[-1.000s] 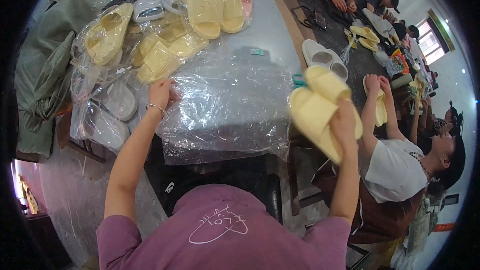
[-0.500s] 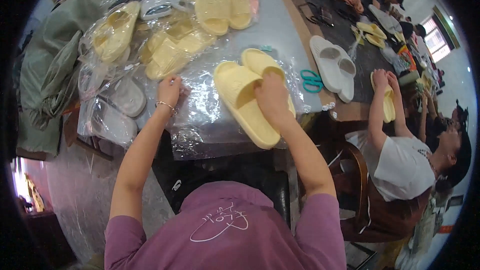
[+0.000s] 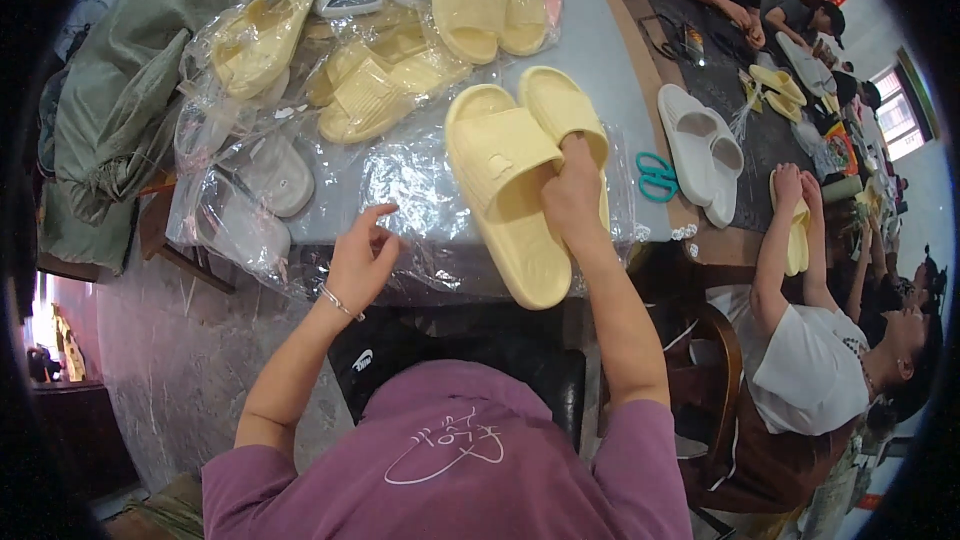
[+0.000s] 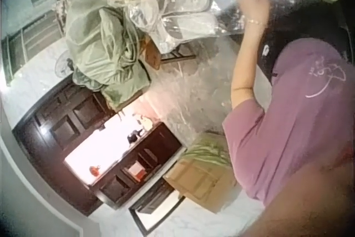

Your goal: Sorting pairs of slippers and placing them into plastic bags for packaging.

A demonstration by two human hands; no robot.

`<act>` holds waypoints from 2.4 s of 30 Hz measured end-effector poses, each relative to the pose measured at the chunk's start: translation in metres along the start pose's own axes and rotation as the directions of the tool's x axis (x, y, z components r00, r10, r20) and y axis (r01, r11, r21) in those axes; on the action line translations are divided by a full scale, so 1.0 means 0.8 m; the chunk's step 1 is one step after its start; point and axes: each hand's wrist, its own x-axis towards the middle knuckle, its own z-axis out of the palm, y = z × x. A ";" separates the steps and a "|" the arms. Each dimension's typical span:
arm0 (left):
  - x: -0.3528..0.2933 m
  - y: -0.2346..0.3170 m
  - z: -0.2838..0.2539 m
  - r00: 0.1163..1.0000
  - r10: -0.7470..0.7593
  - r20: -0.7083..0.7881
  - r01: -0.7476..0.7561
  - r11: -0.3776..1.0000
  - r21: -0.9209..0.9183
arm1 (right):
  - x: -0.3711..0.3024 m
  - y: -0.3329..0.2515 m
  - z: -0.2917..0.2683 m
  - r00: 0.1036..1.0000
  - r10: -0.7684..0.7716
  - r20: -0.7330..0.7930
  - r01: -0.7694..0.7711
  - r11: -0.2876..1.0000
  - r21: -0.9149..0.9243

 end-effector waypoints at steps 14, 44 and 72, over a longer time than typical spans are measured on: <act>-0.062 -0.011 0.004 0.992 0.099 -0.077 -0.072 0.952 0.296 | 0.009 0.046 0.027 0.989 0.118 0.088 -0.080 0.933 -0.352; 0.093 -0.074 0.015 0.997 -0.059 -0.052 0.066 0.986 0.150 | -0.009 0.059 -0.009 0.987 0.152 0.047 -0.116 0.889 -0.442; 0.189 -0.041 0.006 0.934 0.067 -0.352 -0.077 0.997 -0.015 | 0.034 0.019 -0.091 0.917 0.330 -0.224 -0.042 0.639 0.768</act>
